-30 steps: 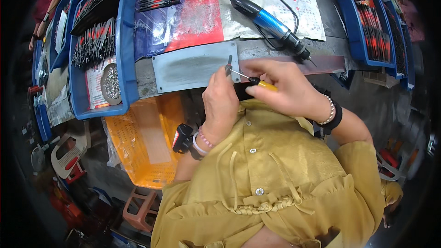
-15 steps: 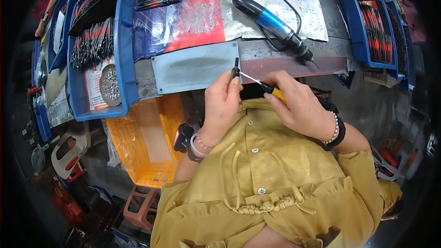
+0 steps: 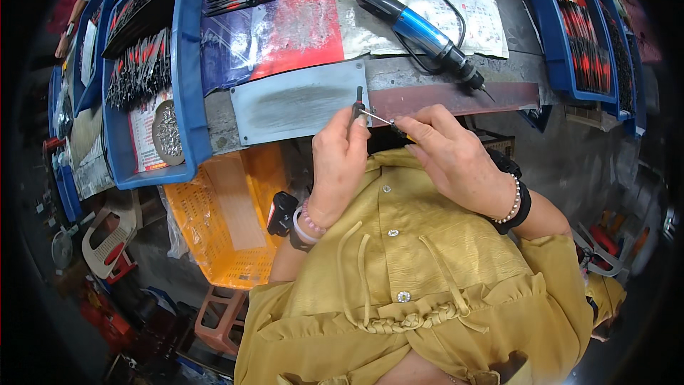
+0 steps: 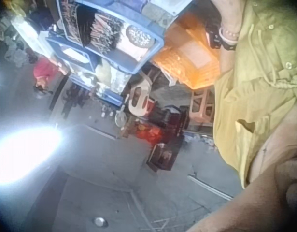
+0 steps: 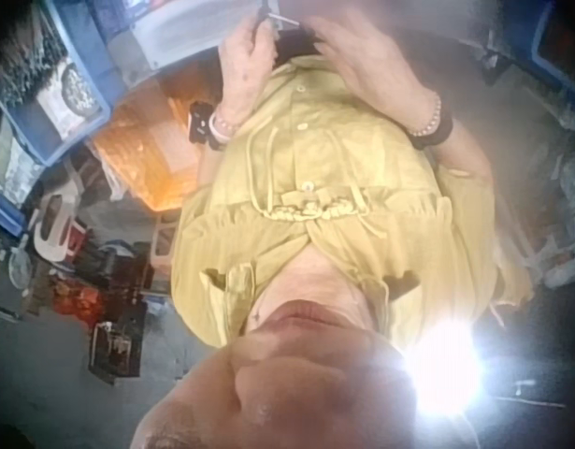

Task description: The person assembles small key blanks by inserting a metal pin into a black plastic housing, then uses a rotary tool to grind the tip. They also use a small screwdriver to adjust the pin inside the housing. The person repeats the process with another key blank.

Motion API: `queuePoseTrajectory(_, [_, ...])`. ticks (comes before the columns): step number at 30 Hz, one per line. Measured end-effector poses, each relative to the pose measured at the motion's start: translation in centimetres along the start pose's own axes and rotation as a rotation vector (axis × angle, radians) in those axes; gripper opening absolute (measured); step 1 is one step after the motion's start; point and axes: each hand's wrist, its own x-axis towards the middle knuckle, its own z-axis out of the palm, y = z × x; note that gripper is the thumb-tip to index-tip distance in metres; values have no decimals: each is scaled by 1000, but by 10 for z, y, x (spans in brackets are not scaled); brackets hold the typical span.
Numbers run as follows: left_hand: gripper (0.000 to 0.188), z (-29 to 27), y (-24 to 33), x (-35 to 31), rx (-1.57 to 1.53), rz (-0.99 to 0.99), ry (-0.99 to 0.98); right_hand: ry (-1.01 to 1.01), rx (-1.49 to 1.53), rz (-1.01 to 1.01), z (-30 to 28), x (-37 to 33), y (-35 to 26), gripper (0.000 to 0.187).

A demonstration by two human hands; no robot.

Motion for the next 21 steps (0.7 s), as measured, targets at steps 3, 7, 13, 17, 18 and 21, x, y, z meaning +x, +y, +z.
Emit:
queuePoseTrajectory(3, [17, 2, 0, 1, 41, 59, 35, 19, -29, -3, 1, -1, 0, 36])
queuePoseTrajectory(7, [18, 11, 2, -2, 273, 242, 111, 26, -41, 78, 3, -3, 2, 26])
queuePoseTrajectory(13, [21, 16, 3, -4, 405, 379, 148, -8, -254, 37, 2, -6, 0, 29])
queuePoseTrajectory(17, [20, 15, 2, -3, 431, 401, 153, 23, -386, -170, -2, -4, 1, 36])
queuePoseTrajectory(18, [20, 15, 2, -3, 436, 403, 152, 21, -401, -222, -3, -3, 3, 37])
queuePoseTrajectory(21, [21, 16, 2, -4, 445, 394, 153, 9, -432, -347, -5, -3, 8, 41])
